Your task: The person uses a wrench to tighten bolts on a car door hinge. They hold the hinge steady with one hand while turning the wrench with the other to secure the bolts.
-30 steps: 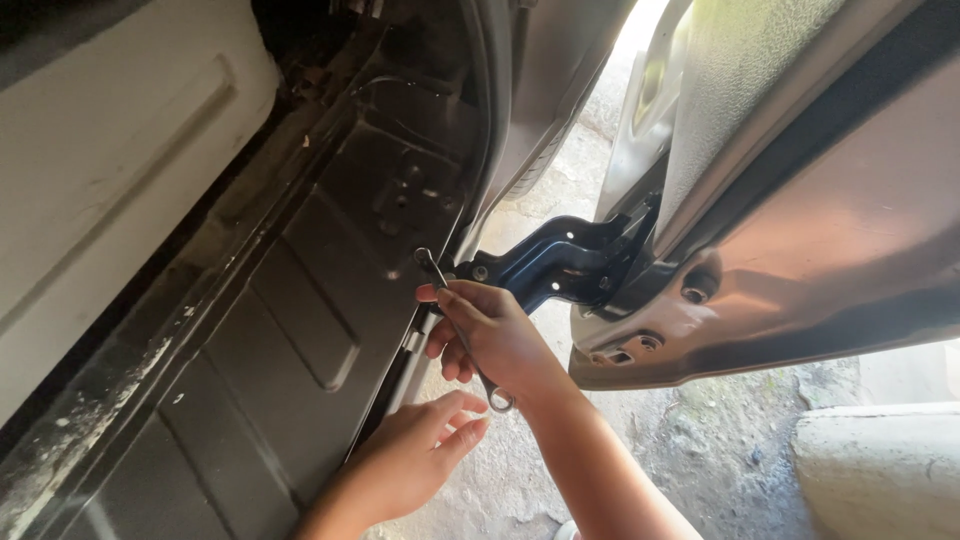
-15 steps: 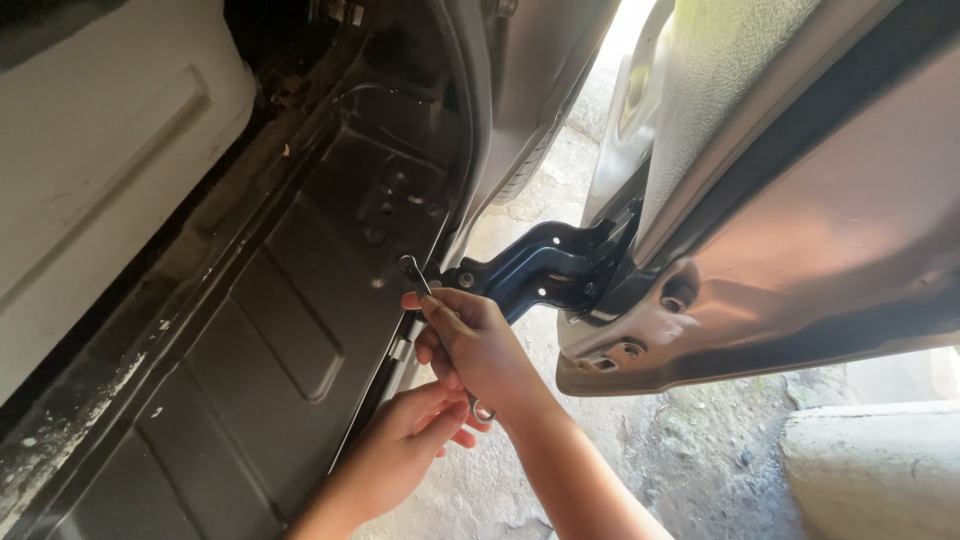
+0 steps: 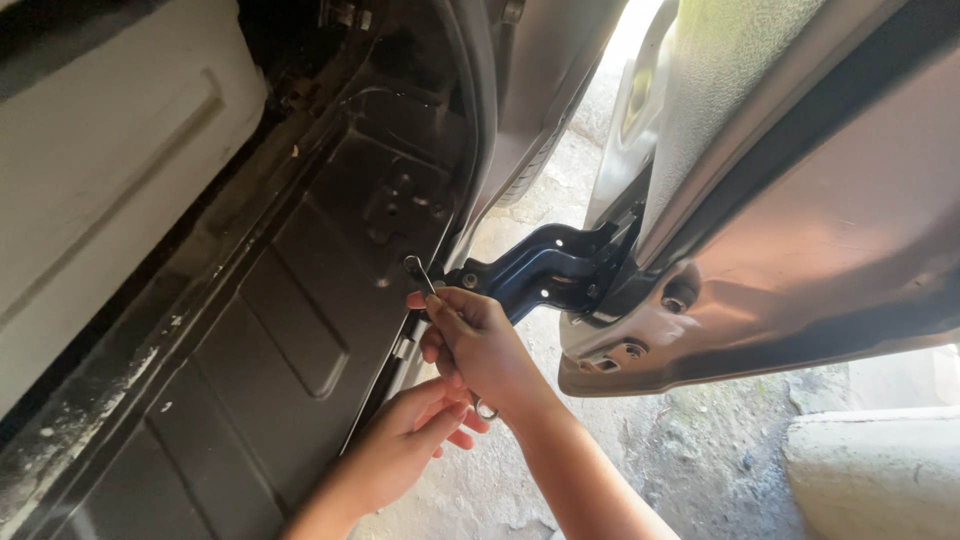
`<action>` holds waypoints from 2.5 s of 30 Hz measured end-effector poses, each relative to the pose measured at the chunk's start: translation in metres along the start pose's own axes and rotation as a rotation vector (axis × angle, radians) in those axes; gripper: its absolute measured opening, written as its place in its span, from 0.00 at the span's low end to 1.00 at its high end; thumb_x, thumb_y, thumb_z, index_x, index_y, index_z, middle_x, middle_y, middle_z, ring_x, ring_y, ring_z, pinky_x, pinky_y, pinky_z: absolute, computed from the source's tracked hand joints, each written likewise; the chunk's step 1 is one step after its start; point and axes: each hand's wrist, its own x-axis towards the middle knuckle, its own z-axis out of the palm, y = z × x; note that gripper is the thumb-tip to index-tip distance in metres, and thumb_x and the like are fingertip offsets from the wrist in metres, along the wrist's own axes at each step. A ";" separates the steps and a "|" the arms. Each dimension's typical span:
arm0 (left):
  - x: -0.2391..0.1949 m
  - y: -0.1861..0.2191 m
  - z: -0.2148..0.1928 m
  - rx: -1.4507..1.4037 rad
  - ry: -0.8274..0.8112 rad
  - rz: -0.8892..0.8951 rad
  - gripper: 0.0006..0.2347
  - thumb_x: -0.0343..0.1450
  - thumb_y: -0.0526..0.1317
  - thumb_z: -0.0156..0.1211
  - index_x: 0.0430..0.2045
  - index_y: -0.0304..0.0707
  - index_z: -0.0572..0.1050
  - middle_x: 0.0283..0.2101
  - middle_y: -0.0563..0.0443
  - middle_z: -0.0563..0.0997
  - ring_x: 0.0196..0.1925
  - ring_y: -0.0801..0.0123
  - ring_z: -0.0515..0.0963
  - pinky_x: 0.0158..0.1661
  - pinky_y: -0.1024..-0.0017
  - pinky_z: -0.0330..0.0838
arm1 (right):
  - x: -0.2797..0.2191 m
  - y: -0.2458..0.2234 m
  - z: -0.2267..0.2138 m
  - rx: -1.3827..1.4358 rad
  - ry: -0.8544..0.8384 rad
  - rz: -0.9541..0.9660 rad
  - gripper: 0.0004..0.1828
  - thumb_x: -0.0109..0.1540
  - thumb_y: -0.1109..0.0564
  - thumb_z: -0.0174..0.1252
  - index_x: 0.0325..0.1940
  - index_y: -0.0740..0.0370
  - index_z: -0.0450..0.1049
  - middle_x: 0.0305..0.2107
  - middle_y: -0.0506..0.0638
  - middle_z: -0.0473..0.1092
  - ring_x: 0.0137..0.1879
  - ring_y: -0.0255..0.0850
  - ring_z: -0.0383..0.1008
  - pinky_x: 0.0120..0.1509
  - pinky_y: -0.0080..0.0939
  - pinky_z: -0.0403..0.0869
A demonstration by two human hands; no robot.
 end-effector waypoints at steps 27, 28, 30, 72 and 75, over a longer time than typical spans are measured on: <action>0.051 0.085 -0.024 0.548 0.730 0.768 0.10 0.73 0.39 0.50 0.42 0.47 0.79 0.39 0.54 0.87 0.37 0.65 0.88 0.40 0.67 0.76 | 0.000 -0.026 -0.057 0.123 0.001 -0.050 0.21 0.70 0.53 0.48 0.62 0.66 0.76 0.15 0.58 0.68 0.13 0.41 0.67 0.15 0.34 0.66; 0.055 0.084 -0.032 0.549 0.742 0.781 0.10 0.73 0.39 0.50 0.42 0.47 0.79 0.39 0.54 0.87 0.37 0.65 0.88 0.40 0.67 0.76 | 0.003 -0.032 -0.055 0.116 -0.007 -0.064 0.21 0.70 0.53 0.48 0.62 0.66 0.76 0.15 0.58 0.68 0.13 0.41 0.67 0.15 0.34 0.66; 0.066 0.077 -0.048 0.776 0.833 0.534 0.08 0.73 0.46 0.49 0.39 0.60 0.78 0.39 0.62 0.89 0.38 0.56 0.86 0.38 0.55 0.75 | 0.010 -0.040 -0.049 0.052 0.025 0.064 0.19 0.72 0.51 0.46 0.51 0.70 0.73 0.17 0.60 0.69 0.14 0.40 0.61 0.15 0.34 0.56; 0.073 0.068 -0.054 1.087 0.941 0.642 0.08 0.73 0.50 0.52 0.43 0.62 0.75 0.38 0.63 0.80 0.31 0.58 0.84 0.26 0.58 0.75 | 0.018 -0.080 -0.012 -0.011 0.129 0.128 0.17 0.74 0.52 0.42 0.54 0.64 0.73 0.15 0.54 0.68 0.14 0.37 0.62 0.15 0.30 0.56; 0.074 0.068 -0.052 1.131 0.951 0.634 0.10 0.73 0.50 0.51 0.45 0.59 0.75 0.39 0.60 0.80 0.30 0.57 0.84 0.24 0.58 0.74 | 0.021 -0.072 -0.009 0.036 0.159 0.114 0.15 0.75 0.53 0.42 0.52 0.64 0.72 0.15 0.55 0.66 0.13 0.37 0.60 0.14 0.31 0.54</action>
